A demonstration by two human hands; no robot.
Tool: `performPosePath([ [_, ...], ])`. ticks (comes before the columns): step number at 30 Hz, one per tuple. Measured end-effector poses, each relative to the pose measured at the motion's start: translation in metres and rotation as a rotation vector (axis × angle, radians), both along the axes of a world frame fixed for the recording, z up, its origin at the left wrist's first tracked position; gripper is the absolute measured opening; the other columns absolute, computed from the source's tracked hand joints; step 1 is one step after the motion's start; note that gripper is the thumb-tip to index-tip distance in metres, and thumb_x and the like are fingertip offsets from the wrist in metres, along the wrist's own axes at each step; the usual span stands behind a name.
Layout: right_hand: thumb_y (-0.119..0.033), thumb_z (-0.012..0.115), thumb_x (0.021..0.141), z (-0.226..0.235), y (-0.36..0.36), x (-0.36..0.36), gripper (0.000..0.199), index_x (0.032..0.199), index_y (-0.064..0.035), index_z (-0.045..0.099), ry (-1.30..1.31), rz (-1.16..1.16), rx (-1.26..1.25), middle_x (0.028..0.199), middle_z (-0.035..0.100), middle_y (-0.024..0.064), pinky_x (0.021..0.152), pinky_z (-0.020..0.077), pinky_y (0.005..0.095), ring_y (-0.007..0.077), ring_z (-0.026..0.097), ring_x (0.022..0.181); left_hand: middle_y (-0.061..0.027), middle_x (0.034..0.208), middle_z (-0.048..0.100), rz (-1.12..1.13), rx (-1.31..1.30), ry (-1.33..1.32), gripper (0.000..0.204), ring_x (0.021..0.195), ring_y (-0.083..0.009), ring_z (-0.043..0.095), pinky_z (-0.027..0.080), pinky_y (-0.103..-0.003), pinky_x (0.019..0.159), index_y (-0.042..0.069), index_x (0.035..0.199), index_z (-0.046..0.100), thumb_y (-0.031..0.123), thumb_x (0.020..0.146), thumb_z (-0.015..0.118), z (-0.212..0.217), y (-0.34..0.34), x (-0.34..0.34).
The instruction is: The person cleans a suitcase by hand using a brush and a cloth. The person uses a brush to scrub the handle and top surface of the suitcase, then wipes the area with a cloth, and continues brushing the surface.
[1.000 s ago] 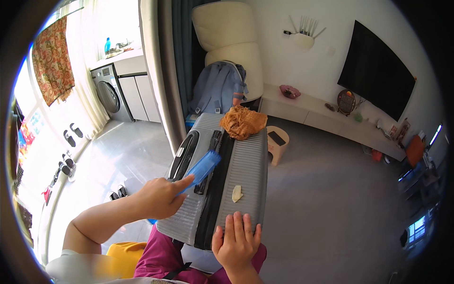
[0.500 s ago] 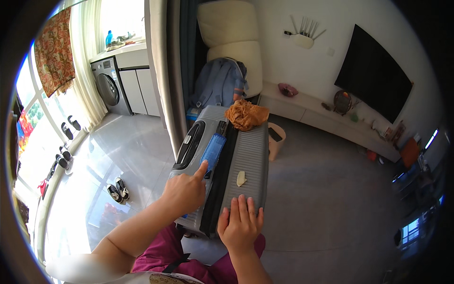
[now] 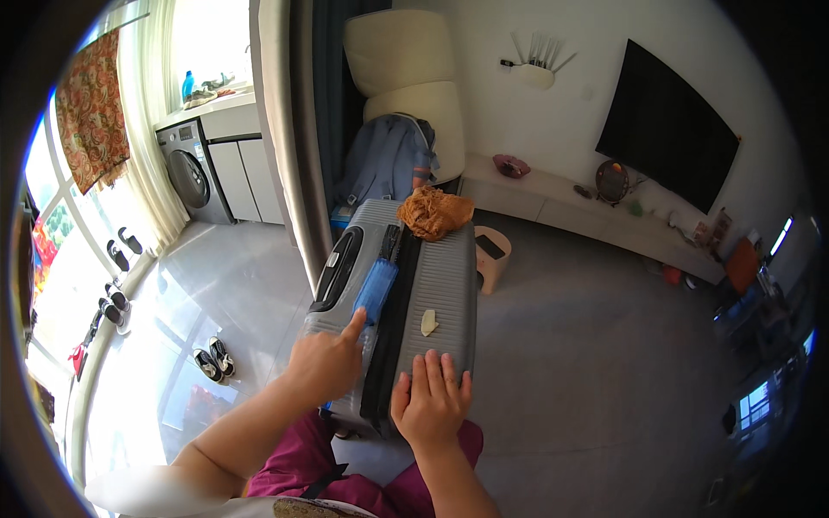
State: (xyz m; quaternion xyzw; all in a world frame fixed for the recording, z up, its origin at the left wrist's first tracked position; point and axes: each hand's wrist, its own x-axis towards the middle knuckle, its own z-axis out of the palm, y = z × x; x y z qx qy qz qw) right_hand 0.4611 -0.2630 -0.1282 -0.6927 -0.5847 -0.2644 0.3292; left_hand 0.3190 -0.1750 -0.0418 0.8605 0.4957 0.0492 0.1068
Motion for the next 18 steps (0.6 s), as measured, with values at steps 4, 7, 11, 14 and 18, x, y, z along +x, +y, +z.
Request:
performPosePath([
  [4, -0.027, 0.056, 0.086, -0.001, -0.003, 0.005, 0.03, 0.099, -0.0045, 0.071, -0.014, -0.023, 0.026, 0.108, 0.069, 0.0111, 0.098, 0.0377, 0.0505, 0.0302, 0.061, 0.109, -0.0182, 0.067, 0.065, -0.034, -0.025, 0.043, 0.055, 0.062, -0.0379, 0.065, 0.051, -0.048, 0.059, 0.006, 0.142, 0.039, 0.023, 0.09, 0.05, -0.003, -0.03, -0.013],
  [7, -0.027, 0.056, 0.086, -0.002, -0.003, 0.003, 0.03, 0.099, -0.0043, 0.071, -0.008, -0.015, 0.011, 0.108, 0.069, 0.0112, 0.098, 0.0375, 0.0505, 0.0302, 0.061, 0.109, -0.0181, 0.068, 0.065, -0.007, 0.003, 0.011, 0.055, 0.063, -0.0382, 0.065, 0.051, -0.048, 0.059, 0.007, 0.142, 0.039, 0.024, 0.091, 0.049, -0.005, -0.012, -0.002],
  [11, -0.027, 0.056, 0.086, -0.002, 0.003, -0.002, 0.031, 0.099, -0.0042, 0.071, -0.006, 0.002, 0.005, 0.109, 0.069, 0.0115, 0.098, 0.0373, 0.0503, 0.03, 0.061, 0.108, -0.0187, 0.069, 0.065, 0.041, 0.049, -0.047, 0.054, 0.064, -0.0386, 0.065, 0.051, -0.049, 0.06, 0.007, 0.142, 0.039, 0.024, 0.091, 0.048, -0.003, 0.031, 0.007],
  [14, -0.027, 0.055, 0.086, -0.001, 0.002, 0.0, 0.031, 0.099, -0.0044, 0.071, -0.017, -0.003, 0.014, 0.109, 0.069, 0.0115, 0.098, 0.0373, 0.0504, 0.03, 0.061, 0.108, -0.0193, 0.067, 0.064, 0.004, 0.009, -0.042, 0.055, 0.061, -0.0396, 0.063, 0.05, -0.05, 0.058, 0.006, 0.142, 0.039, 0.025, 0.091, 0.049, 0.004, 0.01, -0.013],
  [18, -0.027, 0.055, 0.086, -0.003, -0.002, 0.005, 0.031, 0.098, -0.0047, 0.071, -0.022, -0.013, 0.013, 0.108, 0.069, 0.0116, 0.099, 0.0368, 0.0503, 0.03, 0.061, 0.109, -0.018, 0.061, 0.061, -0.085, -0.074, 0.029, 0.055, 0.057, -0.0409, 0.061, 0.049, -0.052, 0.056, 0.009, 0.142, 0.039, 0.025, 0.09, 0.051, 0.001, -0.039, -0.058],
])
